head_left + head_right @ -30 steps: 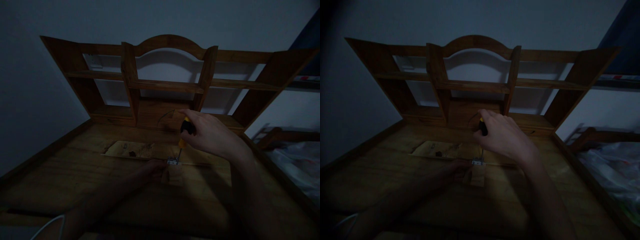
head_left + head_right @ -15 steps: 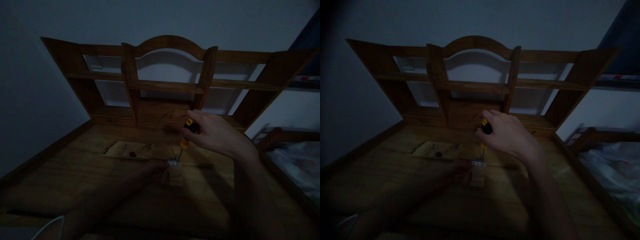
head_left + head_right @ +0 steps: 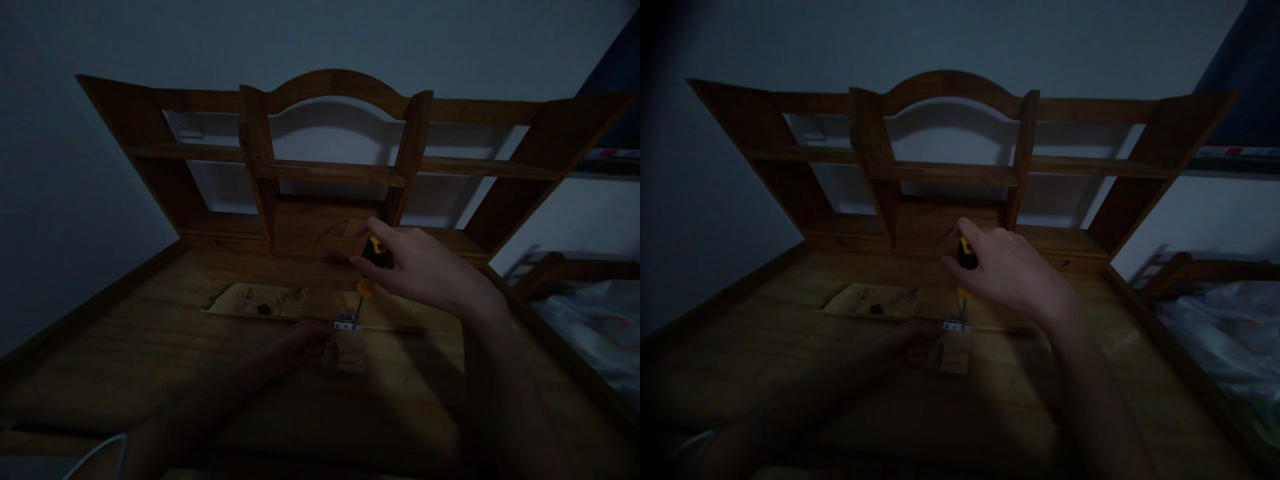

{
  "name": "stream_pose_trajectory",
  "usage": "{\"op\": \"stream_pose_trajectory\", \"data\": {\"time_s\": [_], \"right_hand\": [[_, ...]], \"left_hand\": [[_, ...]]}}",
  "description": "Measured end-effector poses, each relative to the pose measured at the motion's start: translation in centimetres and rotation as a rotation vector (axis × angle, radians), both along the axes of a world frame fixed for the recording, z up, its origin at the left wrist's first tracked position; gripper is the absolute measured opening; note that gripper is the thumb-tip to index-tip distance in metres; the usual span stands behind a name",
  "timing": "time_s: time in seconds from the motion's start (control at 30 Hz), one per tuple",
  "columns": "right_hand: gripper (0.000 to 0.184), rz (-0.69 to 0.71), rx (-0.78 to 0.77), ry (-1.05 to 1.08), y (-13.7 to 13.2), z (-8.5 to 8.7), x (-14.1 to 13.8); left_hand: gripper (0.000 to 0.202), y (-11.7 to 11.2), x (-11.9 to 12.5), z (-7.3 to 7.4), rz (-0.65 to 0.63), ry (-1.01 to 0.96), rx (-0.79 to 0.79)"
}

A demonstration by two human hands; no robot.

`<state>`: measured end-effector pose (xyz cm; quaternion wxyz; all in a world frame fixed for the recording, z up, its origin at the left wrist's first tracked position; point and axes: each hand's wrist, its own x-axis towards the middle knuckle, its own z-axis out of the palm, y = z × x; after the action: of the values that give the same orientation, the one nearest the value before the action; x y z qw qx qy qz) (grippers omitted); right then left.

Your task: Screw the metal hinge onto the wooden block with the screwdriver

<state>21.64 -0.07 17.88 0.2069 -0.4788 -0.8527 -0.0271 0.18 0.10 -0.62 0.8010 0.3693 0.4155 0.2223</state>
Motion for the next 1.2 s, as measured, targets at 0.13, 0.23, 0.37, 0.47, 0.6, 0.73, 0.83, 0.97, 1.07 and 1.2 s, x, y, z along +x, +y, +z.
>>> {"op": "stream_pose_trajectory", "data": {"time_s": [0.13,0.23,0.37,0.47,0.6,0.73,0.83,0.97,1.07,1.2], "right_hand": [[0.029,0.148,-0.101,0.065,-0.6,0.6,0.1],[0.024,0.174,-0.138,0.089,-0.8,0.6,0.0],[0.025,0.091,-0.078,0.094,-0.4,0.0,-0.2],[0.034,0.039,-0.086,0.056,-0.1,-0.1,0.2],[0.041,0.054,-0.126,0.047,-0.3,0.3,0.6],[0.038,0.101,-0.127,0.078,-0.5,0.3,0.4],[0.036,0.11,-0.125,0.085,-0.5,0.2,0.2],[0.04,0.099,-0.11,0.08,-0.4,0.1,0.2],[0.045,0.077,-0.096,0.068,-0.4,-0.1,0.4],[0.054,0.127,-0.05,0.097,-0.2,-0.4,0.4]], "left_hand": [[0.023,-0.1,0.0,0.0,0.055,0.027,-0.016],[0.02,-0.1,0.1,0.1,0.075,0.021,-0.013],[0.021,-0.1,0.2,0.2,0.067,0.027,-0.028],[0.021,-0.1,0.2,0.3,0.079,0.03,-0.041],[0.02,-0.1,0.1,0.2,0.064,0.015,-0.032],[0.021,-0.2,0.2,0.5,0.078,0.028,-0.039],[0.019,-0.3,0.3,0.9,0.086,0.053,-0.042],[0.019,-0.4,0.3,1.3,0.089,0.059,-0.037],[0.02,-0.4,0.3,1.4,0.068,0.048,-0.023],[0.021,-0.3,0.2,1.1,0.031,0.025,-0.006]]}}
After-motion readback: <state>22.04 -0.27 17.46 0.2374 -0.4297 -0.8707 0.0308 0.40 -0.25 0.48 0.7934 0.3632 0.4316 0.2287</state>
